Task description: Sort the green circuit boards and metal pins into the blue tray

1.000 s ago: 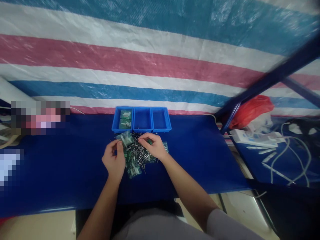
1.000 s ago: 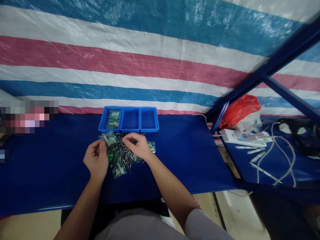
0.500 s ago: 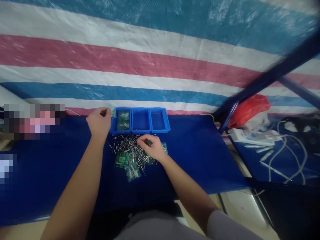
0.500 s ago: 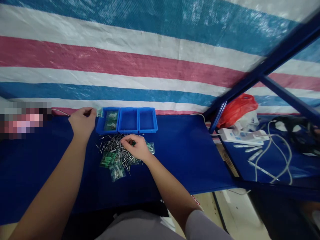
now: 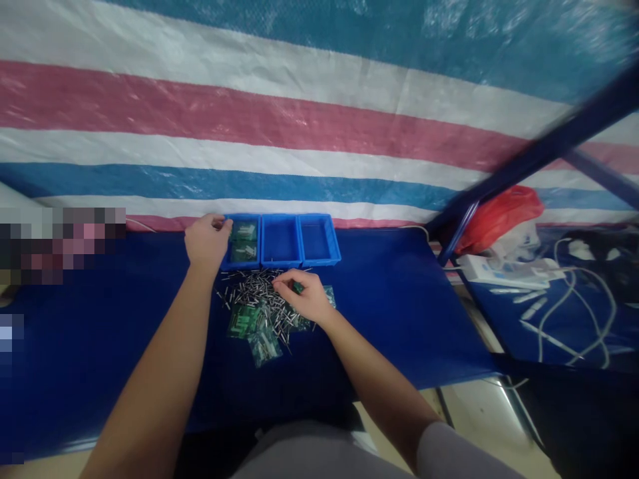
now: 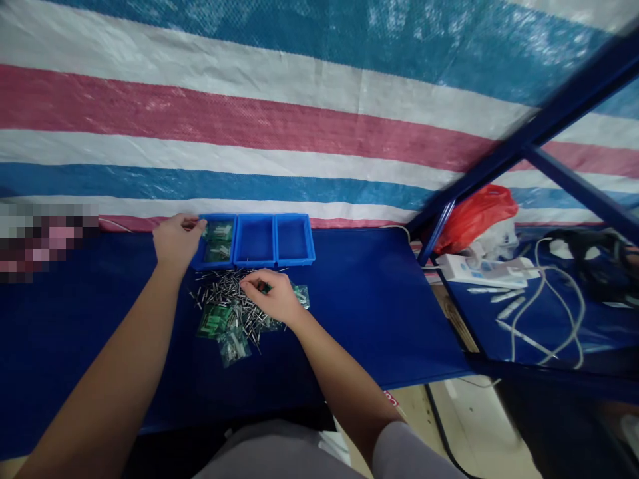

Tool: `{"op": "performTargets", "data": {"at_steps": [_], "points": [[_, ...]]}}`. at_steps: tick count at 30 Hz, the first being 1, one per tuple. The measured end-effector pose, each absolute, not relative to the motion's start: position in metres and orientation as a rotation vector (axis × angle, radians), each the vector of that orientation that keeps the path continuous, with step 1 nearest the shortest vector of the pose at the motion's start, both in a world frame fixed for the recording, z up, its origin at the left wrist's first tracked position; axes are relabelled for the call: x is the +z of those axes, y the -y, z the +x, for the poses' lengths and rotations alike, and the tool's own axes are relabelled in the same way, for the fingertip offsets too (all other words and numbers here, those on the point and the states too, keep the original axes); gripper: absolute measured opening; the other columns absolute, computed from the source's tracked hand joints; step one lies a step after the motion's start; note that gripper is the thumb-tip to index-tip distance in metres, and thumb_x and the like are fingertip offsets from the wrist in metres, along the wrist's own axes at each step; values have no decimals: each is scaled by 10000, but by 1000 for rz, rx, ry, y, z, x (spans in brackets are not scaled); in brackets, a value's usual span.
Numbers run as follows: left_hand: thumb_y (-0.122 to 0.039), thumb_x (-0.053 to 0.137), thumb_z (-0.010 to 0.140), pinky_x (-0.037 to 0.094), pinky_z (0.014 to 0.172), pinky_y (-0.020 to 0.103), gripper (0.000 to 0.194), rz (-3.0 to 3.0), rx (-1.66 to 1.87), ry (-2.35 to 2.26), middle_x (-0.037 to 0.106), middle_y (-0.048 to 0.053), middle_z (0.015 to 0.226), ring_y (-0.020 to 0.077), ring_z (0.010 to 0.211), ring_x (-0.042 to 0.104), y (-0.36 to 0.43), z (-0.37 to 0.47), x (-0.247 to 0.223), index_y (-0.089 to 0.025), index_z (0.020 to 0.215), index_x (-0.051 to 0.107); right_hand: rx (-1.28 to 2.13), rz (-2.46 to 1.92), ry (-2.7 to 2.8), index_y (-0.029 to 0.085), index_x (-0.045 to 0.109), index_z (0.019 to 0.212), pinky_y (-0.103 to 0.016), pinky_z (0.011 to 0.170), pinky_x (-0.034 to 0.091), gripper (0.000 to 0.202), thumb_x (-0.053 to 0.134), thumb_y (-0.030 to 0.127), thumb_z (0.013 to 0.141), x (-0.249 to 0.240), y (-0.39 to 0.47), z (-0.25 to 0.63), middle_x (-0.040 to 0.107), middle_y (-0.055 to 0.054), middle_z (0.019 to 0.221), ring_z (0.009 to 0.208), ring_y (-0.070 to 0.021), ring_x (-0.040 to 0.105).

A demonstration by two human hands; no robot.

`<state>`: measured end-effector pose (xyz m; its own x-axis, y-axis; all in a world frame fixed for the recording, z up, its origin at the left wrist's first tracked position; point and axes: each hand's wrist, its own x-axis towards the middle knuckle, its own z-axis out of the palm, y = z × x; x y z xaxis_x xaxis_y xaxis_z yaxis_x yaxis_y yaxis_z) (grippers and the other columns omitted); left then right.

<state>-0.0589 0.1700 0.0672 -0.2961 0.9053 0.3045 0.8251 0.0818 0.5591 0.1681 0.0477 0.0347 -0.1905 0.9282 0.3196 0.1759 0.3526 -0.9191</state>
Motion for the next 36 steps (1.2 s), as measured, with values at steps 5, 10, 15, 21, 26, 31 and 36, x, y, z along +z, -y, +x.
{"op": "performTargets", "data": {"at_steps": [5, 10, 15, 21, 26, 31, 36], "points": [[-394, 577, 874, 492, 856, 350, 265, 1861, 1190, -2190, 734, 62, 924, 205, 839, 663, -126, -54, 78, -192, 978, 712, 920, -1008, 1653, 218, 746, 875, -282, 652, 536, 137, 654, 317, 897, 36, -47, 168, 739, -26, 815, 667, -130, 633], [-421, 559, 905, 485, 798, 311, 251, 1957, 1110, -1979, 712, 18, 874, 162, 787, 641, -25, -39, 75, -229, 971, 706, 874, -997, 1699, 212, 743, 880, -283, 657, 529, 130, 644, 295, 900, 42, -45, 168, 733, -33, 820, 678, -136, 633], [-492, 644, 851, 464, 873, 397, 373, 2350, 675, -1653, 687, 42, 1159, 251, 1076, 603, 47, -33, 52, -291, 1165, 660, 879, -987, 1699, 203, 739, 886, -276, 653, 523, 121, 643, 278, 897, 42, -45, 168, 730, -34, 819, 675, -133, 632], [-468, 631, 874, 489, 894, 420, 383, 2370, 634, -1695, 664, 70, 1188, 258, 1085, 592, 65, -36, 30, -266, 1199, 636, 852, -988, 1709, 204, 736, 882, -284, 648, 527, 134, 639, 295, 898, 39, -48, 166, 729, -35, 800, 673, -139, 631], [-469, 633, 876, 521, 924, 419, 344, 2276, 738, -1741, 663, 71, 1124, 251, 1065, 625, 63, -32, 18, -254, 1141, 672, 845, -976, 1696, 193, 738, 880, -275, 644, 519, 142, 641, 295, 897, 36, -50, 167, 735, -39, 810, 666, -133, 628], [-439, 650, 868, 574, 736, 313, 326, 2020, 877, -1721, 680, 29, 980, 178, 842, 673, 57, -30, 25, -316, 1169, 672, 864, -998, 1685, 202, 741, 890, -284, 652, 524, 156, 646, 326, 894, 34, -51, 167, 738, -38, 814, 678, -138, 631], [-430, 680, 842, 563, 649, 285, 214, 1699, 1043, -1631, 711, 18, 900, 155, 732, 670, 43, -29, 37, -294, 1001, 728, 999, -1002, 1613, 198, 741, 876, -284, 621, 527, 173, 662, 352, 882, 38, -50, 167, 743, -38, 792, 647, -138, 633]]}}
